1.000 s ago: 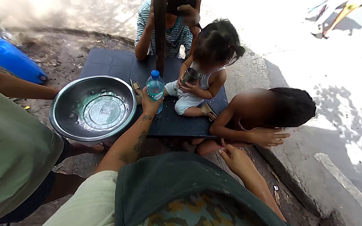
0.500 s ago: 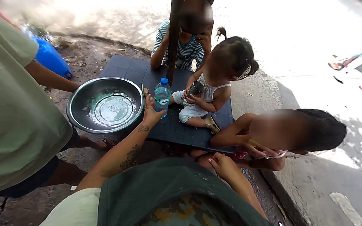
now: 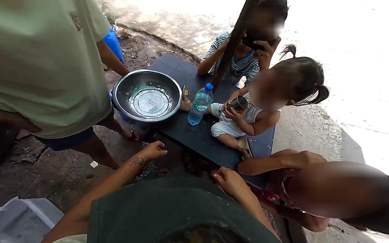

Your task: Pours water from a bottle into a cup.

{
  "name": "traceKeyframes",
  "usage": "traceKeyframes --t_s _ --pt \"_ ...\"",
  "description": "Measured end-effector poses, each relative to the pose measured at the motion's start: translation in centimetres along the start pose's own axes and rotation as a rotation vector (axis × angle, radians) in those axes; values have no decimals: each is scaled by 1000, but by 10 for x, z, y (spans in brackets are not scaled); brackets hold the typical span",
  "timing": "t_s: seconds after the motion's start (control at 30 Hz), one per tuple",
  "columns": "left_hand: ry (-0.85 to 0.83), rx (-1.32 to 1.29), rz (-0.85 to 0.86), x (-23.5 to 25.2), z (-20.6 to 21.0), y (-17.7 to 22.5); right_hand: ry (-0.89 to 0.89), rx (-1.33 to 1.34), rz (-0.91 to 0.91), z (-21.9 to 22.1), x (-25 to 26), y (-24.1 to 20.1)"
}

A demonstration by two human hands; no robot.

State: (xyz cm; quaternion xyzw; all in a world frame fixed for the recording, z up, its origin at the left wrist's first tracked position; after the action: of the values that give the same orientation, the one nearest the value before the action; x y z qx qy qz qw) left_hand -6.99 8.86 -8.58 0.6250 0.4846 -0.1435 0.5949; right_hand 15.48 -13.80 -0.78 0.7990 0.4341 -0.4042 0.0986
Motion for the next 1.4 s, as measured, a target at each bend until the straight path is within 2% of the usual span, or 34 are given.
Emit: traceKeyframes --t_s 0.17,0.23,0.3,0.43,0.5,0.53,0.6,0.67,0.7,0.77,0.83,0.9,1.0,1.07,1.2,1.3,1.4 --pt "115 31 -130 -13 -22 -77 -82 -67 -116 5 19 -33" --pt "135 46 -181 -11 -29 -109 -91 7 -186 2 23 -51" --pt "142 -28 -217 -14 -34 -128 -28 157 -291 -6 24 -75" --pt "217 -481 -181 -31 -52 -113 85 400 -520 -41 8 -140" --pt "256 -705 -98 -35 -71 -95 80 577 -725 -70 -16 -183" --pt "264 -798 -55 -35 -82 -85 13 762 -854 -82 -29 -205" --pt "269 -953 4 -32 -102 -68 -298 1219 -1062 -93 -46 -252" --pt "241 -1069 49 -19 -121 -62 -566 1560 -1151 -87 -47 -298" --pt "234 -1115 71 -9 -129 -63 -637 1667 -1116 -78 -40 -316" --pt "241 -1126 76 -8 -142 -53 -692 1839 -876 -53 -14 -332" --pt "245 -1114 37 -13 -151 -48 -621 1965 -614 -34 13 -331" --pt "219 -1118 10 -9 -160 -49 -497 2031 -494 -24 40 -323" --pt "213 -1114 -39 -1 -169 -63 -307 1976 -330 -3 72 -304" --pt "216 -1115 -52 0 -177 -67 -121 1869 -112 5 87 -279" --pt "185 -1151 -52 -1 -185 -78 178 1845 253 27 95 -213" --pt "199 -1208 -69 -7 -189 -82 198 1801 420 55 86 -188" --pt "192 -1228 -66 -7 -193 -83 93 1722 493 76 82 -191"
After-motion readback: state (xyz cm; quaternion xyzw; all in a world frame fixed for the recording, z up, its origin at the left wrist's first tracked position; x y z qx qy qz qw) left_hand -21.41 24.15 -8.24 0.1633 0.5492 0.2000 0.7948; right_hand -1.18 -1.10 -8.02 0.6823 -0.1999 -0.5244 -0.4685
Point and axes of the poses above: each hand's wrist, its own x-axis towards the middle knuckle, its own z-axis out of the palm, y = z × x, the point moved 7 cm from there along x, towards the middle knuckle, and after that the axes turned 8 degrees about -x, right-handed, at the moved point
